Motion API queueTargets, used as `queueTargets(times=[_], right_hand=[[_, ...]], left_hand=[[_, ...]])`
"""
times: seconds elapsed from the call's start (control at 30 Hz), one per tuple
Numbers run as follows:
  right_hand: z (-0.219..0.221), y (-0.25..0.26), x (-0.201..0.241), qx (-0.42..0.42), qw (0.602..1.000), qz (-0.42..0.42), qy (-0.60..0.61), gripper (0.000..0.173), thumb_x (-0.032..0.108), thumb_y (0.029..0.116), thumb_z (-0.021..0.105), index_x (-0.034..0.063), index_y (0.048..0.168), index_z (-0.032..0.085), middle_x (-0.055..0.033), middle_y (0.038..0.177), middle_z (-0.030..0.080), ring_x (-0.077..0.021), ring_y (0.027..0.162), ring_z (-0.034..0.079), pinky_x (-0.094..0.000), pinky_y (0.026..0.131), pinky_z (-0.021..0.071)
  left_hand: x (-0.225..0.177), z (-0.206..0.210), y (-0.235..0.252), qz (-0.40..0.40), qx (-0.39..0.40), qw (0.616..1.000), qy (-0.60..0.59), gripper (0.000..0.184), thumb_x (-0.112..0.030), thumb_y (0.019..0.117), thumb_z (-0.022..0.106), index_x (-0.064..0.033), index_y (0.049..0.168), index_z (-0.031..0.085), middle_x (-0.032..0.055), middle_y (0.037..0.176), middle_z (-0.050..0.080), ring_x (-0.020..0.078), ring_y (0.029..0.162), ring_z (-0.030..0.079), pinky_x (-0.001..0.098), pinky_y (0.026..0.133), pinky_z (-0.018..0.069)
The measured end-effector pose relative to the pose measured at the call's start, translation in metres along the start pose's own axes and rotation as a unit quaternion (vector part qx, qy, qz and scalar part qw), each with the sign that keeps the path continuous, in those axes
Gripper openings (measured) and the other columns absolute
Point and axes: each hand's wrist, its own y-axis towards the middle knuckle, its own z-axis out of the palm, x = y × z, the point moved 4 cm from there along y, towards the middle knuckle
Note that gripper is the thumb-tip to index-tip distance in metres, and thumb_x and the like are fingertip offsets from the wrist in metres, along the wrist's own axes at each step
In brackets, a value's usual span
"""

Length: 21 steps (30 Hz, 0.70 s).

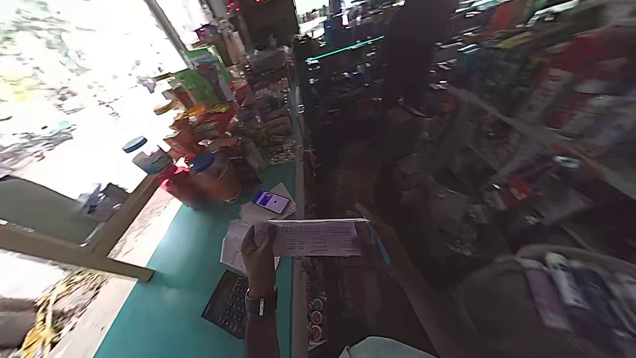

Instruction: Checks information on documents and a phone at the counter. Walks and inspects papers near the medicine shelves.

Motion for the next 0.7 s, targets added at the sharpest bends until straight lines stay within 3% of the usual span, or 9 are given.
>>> queueTargets(times=[0.07, 0.13, 0.2, 0.33, 0.4, 0.5, 0.57, 0.63, 0.7], right_hand=[[-0.016, -0.018, 0.014, -0.064, 0.996, -0.001, 0.067, 0.063, 0.018, 0.0916, 0.075, -0.0046, 0.145, 0.050, -0.0120, 0.132, 0.069, -0.0198, 0.116, 0.069, -0.0315, 0.094, 0.0593], [-0.034, -0.047, 0.034, -0.160, 0.985, 0.003, 0.070, 0.026, 0.009, 0.0917, 0.073, 0.0015, 0.117, 0.070, -0.0053, 0.106, 0.076, -0.0136, 0.097, 0.072, -0.0299, 0.088, 0.0609], [-0.052, -0.086, 0.054, -0.231, 0.971, 0.037, 0.045, 0.010, 0.007, 0.0935, 0.071, 0.0035, 0.102, 0.072, -0.0030, 0.091, 0.076, -0.0103, 0.086, 0.073, -0.0280, 0.081, 0.0620], [-0.080, -0.175, 0.081, -0.378, 0.924, 0.052, -0.040, 0.013, 0.005, 0.0934, 0.069, 0.0003, 0.105, 0.069, -0.0018, 0.091, 0.075, -0.0062, 0.085, 0.072, -0.0254, 0.081, 0.0612], [-0.090, -0.221, 0.087, -0.440, 0.896, 0.024, -0.058, 0.019, 0.009, 0.0919, 0.070, 0.0001, 0.109, 0.069, -0.0007, 0.093, 0.075, -0.0050, 0.088, 0.071, -0.0245, 0.083, 0.0606], [-0.101, -0.296, 0.085, -0.484, 0.875, 0.014, -0.020, 0.025, 0.016, 0.0920, 0.072, 0.0009, 0.112, 0.069, -0.0049, 0.097, 0.076, -0.0117, 0.090, 0.073, -0.0296, 0.085, 0.0620], [-0.109, -0.346, 0.087, -0.493, 0.869, 0.041, 0.007, 0.025, 0.015, 0.0909, 0.074, 0.0015, 0.112, 0.070, -0.0070, 0.099, 0.076, -0.0143, 0.092, 0.074, -0.0325, 0.087, 0.0622], [-0.120, -0.398, 0.087, -0.496, 0.863, 0.096, 0.018, 0.025, 0.016, 0.0882, 0.076, 0.0036, 0.110, 0.072, -0.0058, 0.100, 0.075, -0.0135, 0.093, 0.071, -0.0330, 0.086, 0.0606], [-0.136, -0.456, 0.083, -0.471, 0.872, 0.130, -0.001, 0.021, 0.018, 0.0868, 0.077, 0.0063, 0.104, 0.074, -0.0015, 0.096, 0.072, -0.0090, 0.088, 0.068, -0.0287, 0.079, 0.0587]], left_hand=[[0.001, 0.012, -0.023, -0.021, 0.067, 0.998, -0.005, 0.024, 0.000, 0.0886, 0.068, 0.0032, 0.112, 0.066, 0.0048, 0.091, 0.074, 0.0097, 0.081, 0.073, 0.0281, 0.074, 0.0639], [0.001, 0.025, -0.047, -0.052, 0.154, 0.987, -0.018, 0.023, -0.001, 0.0904, 0.068, 0.0027, 0.113, 0.067, 0.0067, 0.093, 0.075, 0.0128, 0.081, 0.074, 0.0301, 0.074, 0.0645], [0.002, 0.038, -0.076, -0.077, 0.230, 0.969, -0.045, 0.024, 0.000, 0.0904, 0.067, 0.0026, 0.115, 0.068, 0.0080, 0.093, 0.076, 0.0147, 0.081, 0.075, 0.0310, 0.074, 0.0650], [0.014, 0.067, -0.145, -0.133, 0.278, 0.939, -0.150, 0.057, -0.001, 0.0887, 0.068, 0.0014, 0.142, 0.051, 0.0145, 0.122, 0.068, 0.0206, 0.102, 0.072, 0.0368, 0.084, 0.0642], [0.010, 0.082, -0.201, -0.173, 0.263, 0.930, -0.188, 0.070, 0.001, 0.0869, 0.067, -0.0009, 0.150, 0.037, 0.0124, 0.125, 0.066, 0.0164, 0.104, 0.071, 0.0350, 0.086, 0.0631], [0.005, 0.094, -0.302, -0.272, 0.283, 0.887, -0.243, 0.044, 0.013, 0.0920, 0.057, 0.0004, 0.132, 0.045, 0.0082, 0.104, 0.074, 0.0156, 0.088, 0.075, 0.0363, 0.081, 0.0649], [0.007, 0.104, -0.356, -0.318, 0.301, 0.867, -0.237, 0.023, 0.011, 0.0982, 0.050, 0.0015, 0.119, 0.054, 0.0062, 0.090, 0.077, 0.0152, 0.079, 0.076, 0.0353, 0.077, 0.0656], [0.003, 0.116, -0.389, -0.288, 0.323, 0.879, -0.203, 0.017, 0.005, 0.1014, 0.049, 0.0004, 0.116, 0.056, 0.0011, 0.087, 0.076, 0.0098, 0.076, 0.075, 0.0316, 0.074, 0.0653], [-0.007, 0.134, -0.416, -0.195, 0.359, 0.900, -0.154, 0.018, 0.005, 0.0993, 0.053, 0.0007, 0.116, 0.056, -0.0040, 0.089, 0.075, 0.0019, 0.079, 0.073, 0.0242, 0.075, 0.0639]])
